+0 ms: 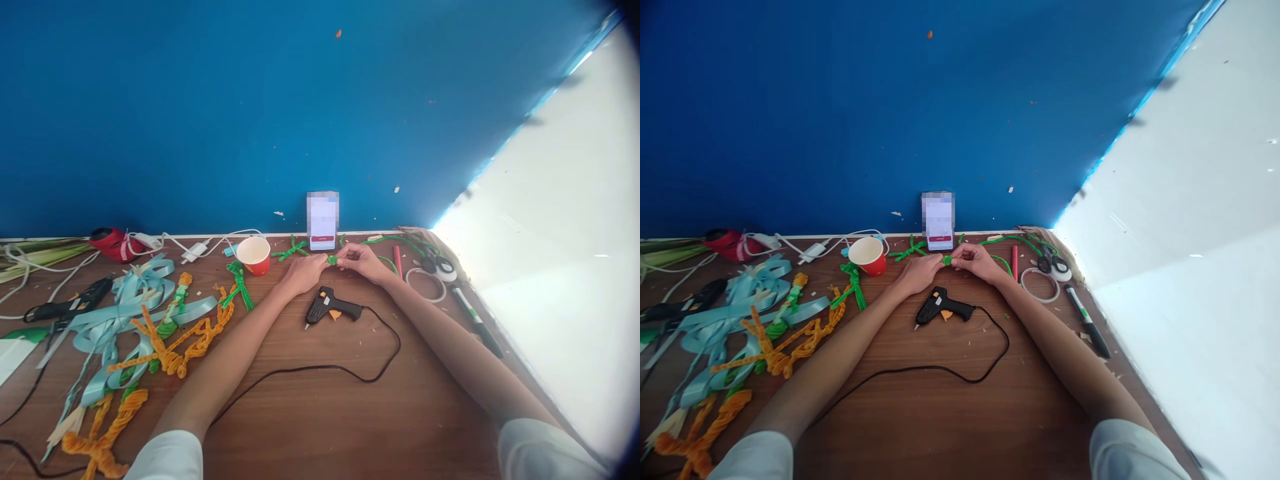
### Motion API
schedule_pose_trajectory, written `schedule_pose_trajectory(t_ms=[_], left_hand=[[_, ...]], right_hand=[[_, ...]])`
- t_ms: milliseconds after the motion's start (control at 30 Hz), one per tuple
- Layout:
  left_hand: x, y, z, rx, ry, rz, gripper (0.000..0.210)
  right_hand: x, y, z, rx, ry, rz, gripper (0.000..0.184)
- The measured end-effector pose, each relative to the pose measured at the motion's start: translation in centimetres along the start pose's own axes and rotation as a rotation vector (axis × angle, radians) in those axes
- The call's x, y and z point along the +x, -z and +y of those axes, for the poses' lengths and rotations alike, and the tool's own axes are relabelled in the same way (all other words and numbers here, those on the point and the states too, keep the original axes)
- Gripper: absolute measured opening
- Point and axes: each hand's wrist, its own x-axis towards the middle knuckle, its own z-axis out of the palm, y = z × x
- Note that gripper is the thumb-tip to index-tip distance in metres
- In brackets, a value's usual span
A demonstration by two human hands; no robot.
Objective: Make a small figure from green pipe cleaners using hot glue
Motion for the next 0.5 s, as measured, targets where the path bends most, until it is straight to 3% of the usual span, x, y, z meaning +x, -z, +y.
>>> schedule_pose_trajectory(t_ms=[500], left_hand=[[-0.26,-0.28,0.47,-0.058,-0.022,0.001,0.023]], right_hand=[[0.01,-0.16,0.43,-0.034,0.028,0.018,0.029]])
